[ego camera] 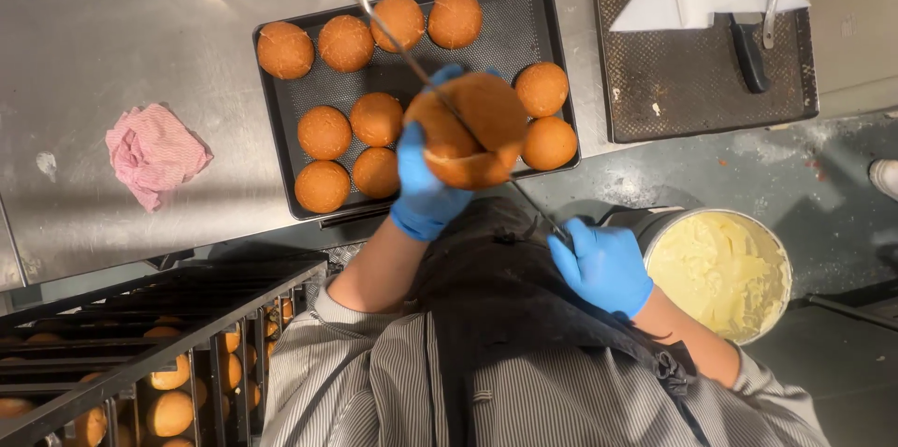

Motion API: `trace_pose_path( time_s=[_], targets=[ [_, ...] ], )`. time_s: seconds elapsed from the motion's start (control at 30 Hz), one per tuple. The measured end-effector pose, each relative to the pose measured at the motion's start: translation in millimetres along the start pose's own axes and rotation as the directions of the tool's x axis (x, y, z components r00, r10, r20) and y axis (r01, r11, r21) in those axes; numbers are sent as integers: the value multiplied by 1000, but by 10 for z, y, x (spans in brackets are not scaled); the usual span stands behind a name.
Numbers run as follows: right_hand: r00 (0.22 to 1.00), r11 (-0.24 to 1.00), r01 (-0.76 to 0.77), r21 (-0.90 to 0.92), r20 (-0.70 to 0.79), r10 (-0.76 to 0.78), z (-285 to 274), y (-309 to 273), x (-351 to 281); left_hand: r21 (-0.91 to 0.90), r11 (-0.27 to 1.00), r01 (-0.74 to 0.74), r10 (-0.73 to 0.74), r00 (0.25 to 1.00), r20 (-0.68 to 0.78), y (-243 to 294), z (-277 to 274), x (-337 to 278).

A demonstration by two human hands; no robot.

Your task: Scoring a cross onto the top of baked buns using a long serrated knife on a stainless steel counter.

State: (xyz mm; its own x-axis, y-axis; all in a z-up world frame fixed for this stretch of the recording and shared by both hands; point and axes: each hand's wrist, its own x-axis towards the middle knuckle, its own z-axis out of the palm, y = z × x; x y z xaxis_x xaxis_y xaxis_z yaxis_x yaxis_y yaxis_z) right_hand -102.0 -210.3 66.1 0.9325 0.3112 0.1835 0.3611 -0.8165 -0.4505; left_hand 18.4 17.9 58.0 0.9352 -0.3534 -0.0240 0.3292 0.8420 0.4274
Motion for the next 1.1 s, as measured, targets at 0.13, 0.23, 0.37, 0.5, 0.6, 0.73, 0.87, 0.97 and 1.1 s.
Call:
trace_pose_path(
  time_s=[0.13,0.23,0.37,0.5,0.6,0.73,0.87,0.97,1.1],
  targets=[
    [1000,1000,2,-11,13,-2,25,4,12,-52,998,-27,30,997,72,-194,-83,-80],
    [999,999,-21,-26,-33,20,-15,-89,154,-30,999,11,-8,995,98,-355,-48,-146],
    [999,999,-21,-42,-36,20,83,-13,98,-1,998,-59,59,992,116,-110,105,-79],
    [999,998,-25,-56,25,27,190,84,21,-2,996,-91,91,994,63,-67,147,-75],
    [998,998,-55,-33,27,56,154,6,124,-24,1000,20,-19,1000,7,-211,97,-137],
    [997,990,-66,124,35,63,14,-7,242,-94,991,95,-92,995,33,-269,-78,-224],
    [982,940,-101,325,182,43,-160,104,211,-43,991,128,-122,986,111,-51,58,-216],
    [986,991,-14,133,168,-9,-232,104,282,-166,965,204,-162,958,235,29,-149,-30],
    [994,997,58,-49,94,-53,-489,-47,355,-292,907,304,-211,927,310,130,-278,0]
  ],
)
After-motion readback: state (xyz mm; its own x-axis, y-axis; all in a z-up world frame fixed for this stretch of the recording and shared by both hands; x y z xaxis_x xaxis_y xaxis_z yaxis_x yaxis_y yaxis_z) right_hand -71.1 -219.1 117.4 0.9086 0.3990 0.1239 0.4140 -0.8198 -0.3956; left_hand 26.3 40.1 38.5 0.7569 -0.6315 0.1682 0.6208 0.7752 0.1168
